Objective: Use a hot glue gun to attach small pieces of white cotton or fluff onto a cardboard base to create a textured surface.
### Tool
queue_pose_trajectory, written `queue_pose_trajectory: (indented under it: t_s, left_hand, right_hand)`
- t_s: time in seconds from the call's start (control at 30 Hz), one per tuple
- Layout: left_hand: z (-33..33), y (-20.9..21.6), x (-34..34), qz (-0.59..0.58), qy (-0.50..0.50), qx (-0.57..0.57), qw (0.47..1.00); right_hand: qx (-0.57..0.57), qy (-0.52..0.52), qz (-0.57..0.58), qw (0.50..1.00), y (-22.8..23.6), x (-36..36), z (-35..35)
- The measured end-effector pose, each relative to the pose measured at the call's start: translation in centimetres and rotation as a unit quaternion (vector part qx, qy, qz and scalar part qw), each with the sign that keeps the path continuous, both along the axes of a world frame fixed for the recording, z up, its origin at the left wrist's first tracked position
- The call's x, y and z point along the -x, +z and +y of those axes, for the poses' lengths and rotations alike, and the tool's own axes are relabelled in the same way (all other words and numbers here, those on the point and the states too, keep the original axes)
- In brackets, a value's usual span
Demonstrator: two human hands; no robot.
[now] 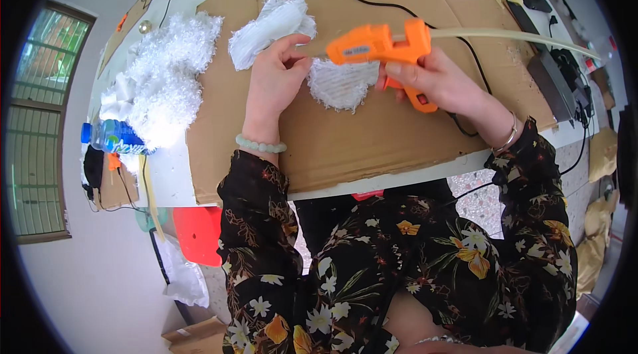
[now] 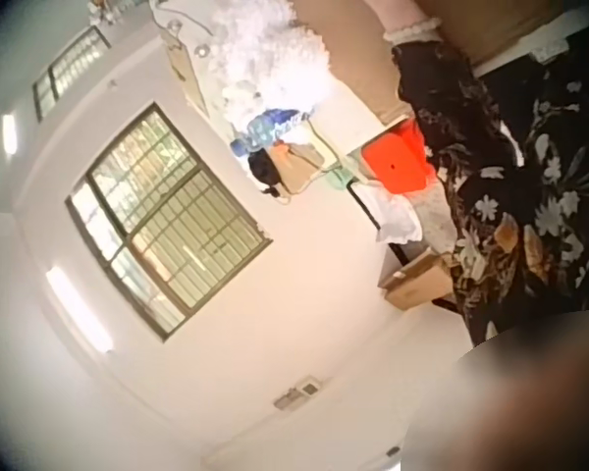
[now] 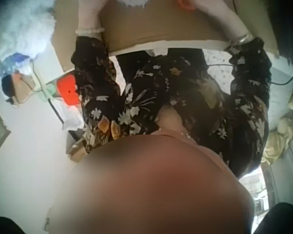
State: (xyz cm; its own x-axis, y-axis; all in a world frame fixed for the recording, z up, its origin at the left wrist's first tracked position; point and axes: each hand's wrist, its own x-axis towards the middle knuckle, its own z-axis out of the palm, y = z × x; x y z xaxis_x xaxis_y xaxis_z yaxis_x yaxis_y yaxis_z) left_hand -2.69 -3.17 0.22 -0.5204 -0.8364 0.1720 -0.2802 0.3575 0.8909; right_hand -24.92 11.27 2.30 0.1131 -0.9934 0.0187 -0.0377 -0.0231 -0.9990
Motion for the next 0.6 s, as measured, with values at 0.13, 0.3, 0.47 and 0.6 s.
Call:
queue_pose_trajectory:
  t_s: [0.13,0.3,0.47,0.6]
  left_hand:
    - [0.1,-0.1,0.1,-0.001,-0.005,0.019,1.0]
    - [0.4,0.1,0.1,-0.009,0.007,0.043,0.999]
    - [0.2,-0.2,-0.3,-0.02,-0.001,0.055,0.998]
    - [-0.1,-0.5,0.0,-0.018,0.0,0.062,0.998]
  right_hand:
    - [0.006,0.005,0.124,0.992,0.4,-0.7,0.6]
    - [-0.062,-0.013,0.249,0.966,1.3,-1.5,1.0]
    - [-0.06,-0.016,0.313,0.948,1.5,-2.1,0.7]
    - [-0.039,-0.011,0.34,0.94,1.3,-1.9,0.4]
